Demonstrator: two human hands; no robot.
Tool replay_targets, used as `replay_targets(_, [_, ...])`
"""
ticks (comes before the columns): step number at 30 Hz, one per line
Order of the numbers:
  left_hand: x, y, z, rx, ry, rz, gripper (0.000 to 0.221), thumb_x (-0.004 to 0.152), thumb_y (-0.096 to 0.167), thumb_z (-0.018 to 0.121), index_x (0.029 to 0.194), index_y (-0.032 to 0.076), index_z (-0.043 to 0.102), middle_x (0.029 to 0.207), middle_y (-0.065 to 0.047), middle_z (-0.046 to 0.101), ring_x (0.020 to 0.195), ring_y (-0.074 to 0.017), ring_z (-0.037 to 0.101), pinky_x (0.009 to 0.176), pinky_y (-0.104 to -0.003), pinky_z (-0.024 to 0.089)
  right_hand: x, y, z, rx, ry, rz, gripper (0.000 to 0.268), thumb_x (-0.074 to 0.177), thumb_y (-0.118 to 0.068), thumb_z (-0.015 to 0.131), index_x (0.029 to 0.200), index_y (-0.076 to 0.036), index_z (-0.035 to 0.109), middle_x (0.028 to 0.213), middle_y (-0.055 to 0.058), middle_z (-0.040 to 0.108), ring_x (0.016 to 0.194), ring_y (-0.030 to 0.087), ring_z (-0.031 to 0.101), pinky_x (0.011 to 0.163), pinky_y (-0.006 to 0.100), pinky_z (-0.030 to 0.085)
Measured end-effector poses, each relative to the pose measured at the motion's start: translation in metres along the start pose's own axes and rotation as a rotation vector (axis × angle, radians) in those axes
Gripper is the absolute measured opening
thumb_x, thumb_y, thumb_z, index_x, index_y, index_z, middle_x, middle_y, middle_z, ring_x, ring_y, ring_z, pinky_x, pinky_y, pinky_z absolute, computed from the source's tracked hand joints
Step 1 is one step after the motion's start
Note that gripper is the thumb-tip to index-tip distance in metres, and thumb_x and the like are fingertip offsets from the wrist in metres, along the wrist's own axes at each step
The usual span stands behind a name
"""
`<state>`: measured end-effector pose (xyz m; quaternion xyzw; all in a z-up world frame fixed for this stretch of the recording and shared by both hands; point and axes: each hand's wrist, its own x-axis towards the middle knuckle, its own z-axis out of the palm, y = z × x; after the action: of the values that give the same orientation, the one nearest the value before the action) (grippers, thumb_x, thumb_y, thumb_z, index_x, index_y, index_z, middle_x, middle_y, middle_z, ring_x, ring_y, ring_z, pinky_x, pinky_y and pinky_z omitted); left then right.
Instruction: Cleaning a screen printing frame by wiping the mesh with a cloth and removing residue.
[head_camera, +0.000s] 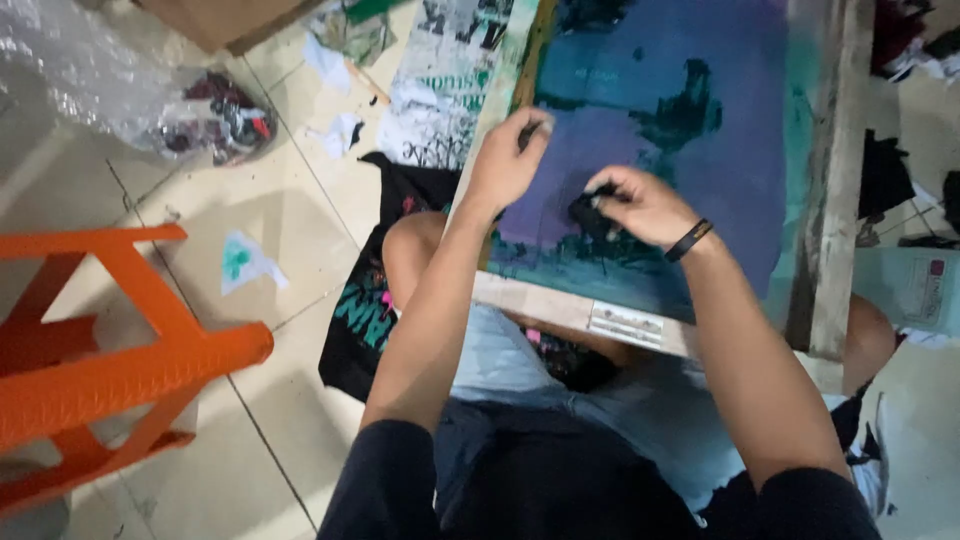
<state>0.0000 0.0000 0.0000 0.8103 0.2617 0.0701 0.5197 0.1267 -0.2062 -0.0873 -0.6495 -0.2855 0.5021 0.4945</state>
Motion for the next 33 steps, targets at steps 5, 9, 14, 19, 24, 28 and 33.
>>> replay_targets(5, [0.002, -0.033, 0.005, 0.008, 0.017, -0.026, 0.027, 0.105, 0.024, 0.052, 0.12, 0.009, 0.069, 0.112, -0.02, 0.074, 0.11, -0.0369, 0.07, 0.093, -0.049, 0.058, 0.001, -0.03, 0.022, 0.04, 0.055, 0.105, 0.027, 0.096, 0.0, 0.057, 0.122, -0.003, 0.066, 0.105, 0.026, 0.07, 0.083, 0.033, 0.072, 0.054, 0.043, 0.064])
replay_targets(9, [0.004, -0.041, 0.002, -0.056, 0.04, -0.017, 0.027, 0.105, 0.024, 0.052, 0.119, 0.01, 0.07, 0.111, -0.019, 0.075, 0.11, -0.0354, 0.071, 0.092, -0.048, 0.059, 0.035, -0.026, 0.016, -0.447, 0.309, -0.136, 0.023, 0.098, -0.016, 0.067, 0.12, -0.021, 0.073, 0.113, 0.008, 0.073, 0.105, 0.034, 0.07, 0.077, 0.048, 0.059])
replay_targets(14, [0.015, -0.058, 0.007, -0.055, 0.054, 0.004, 0.026, 0.104, 0.026, 0.05, 0.116, 0.011, 0.068, 0.105, -0.01, 0.075, 0.091, -0.0265, 0.069, 0.08, -0.04, 0.054, 0.051, -0.019, 0.041, -0.836, 0.175, -0.323, 0.023, 0.099, -0.012, 0.06, 0.118, -0.012, 0.073, 0.111, 0.013, 0.071, 0.104, 0.037, 0.067, 0.091, 0.05, 0.052])
replay_targets(19, [0.021, -0.065, 0.011, -0.031, 0.051, 0.011, 0.019, 0.1, 0.024, 0.052, 0.109, 0.018, 0.067, 0.088, 0.002, 0.072, 0.059, -0.0123, 0.056, 0.059, -0.031, 0.044, 0.01, -0.067, 0.076, -0.822, -0.224, -0.018, 0.03, 0.096, -0.022, 0.067, 0.125, -0.015, 0.071, 0.12, 0.012, 0.066, 0.089, 0.027, 0.067, 0.076, 0.04, 0.059])
replay_targets(24, [0.007, -0.042, 0.008, 0.082, -0.155, 0.255, 0.015, 0.099, 0.015, 0.052, 0.108, 0.012, 0.064, 0.098, -0.007, 0.075, 0.085, -0.0256, 0.072, 0.073, -0.039, 0.053, -0.031, -0.073, 0.071, -0.926, -0.525, 0.044, 0.035, 0.099, -0.024, 0.061, 0.134, -0.026, 0.068, 0.121, 0.005, 0.07, 0.103, 0.027, 0.069, 0.09, 0.047, 0.056])
replay_targets(28, [0.012, -0.053, 0.014, 0.124, -0.192, 0.231, 0.015, 0.1, 0.02, 0.05, 0.106, 0.013, 0.062, 0.095, -0.005, 0.072, 0.076, -0.0239, 0.068, 0.066, -0.038, 0.049, -0.032, -0.042, 0.058, -0.881, -0.514, -0.182, 0.029, 0.095, -0.026, 0.066, 0.122, -0.017, 0.073, 0.119, 0.004, 0.074, 0.107, 0.025, 0.069, 0.12, 0.045, 0.035])
replay_targets(33, [0.015, -0.06, 0.017, 0.115, -0.142, 0.179, 0.017, 0.102, 0.022, 0.047, 0.107, 0.015, 0.061, 0.096, -0.005, 0.072, 0.08, -0.0253, 0.069, 0.067, -0.04, 0.05, -0.036, -0.036, 0.053, -0.92, -0.525, -0.264, 0.021, 0.097, -0.022, 0.062, 0.115, -0.014, 0.07, 0.118, 0.006, 0.068, 0.103, 0.027, 0.068, 0.104, 0.044, 0.049])
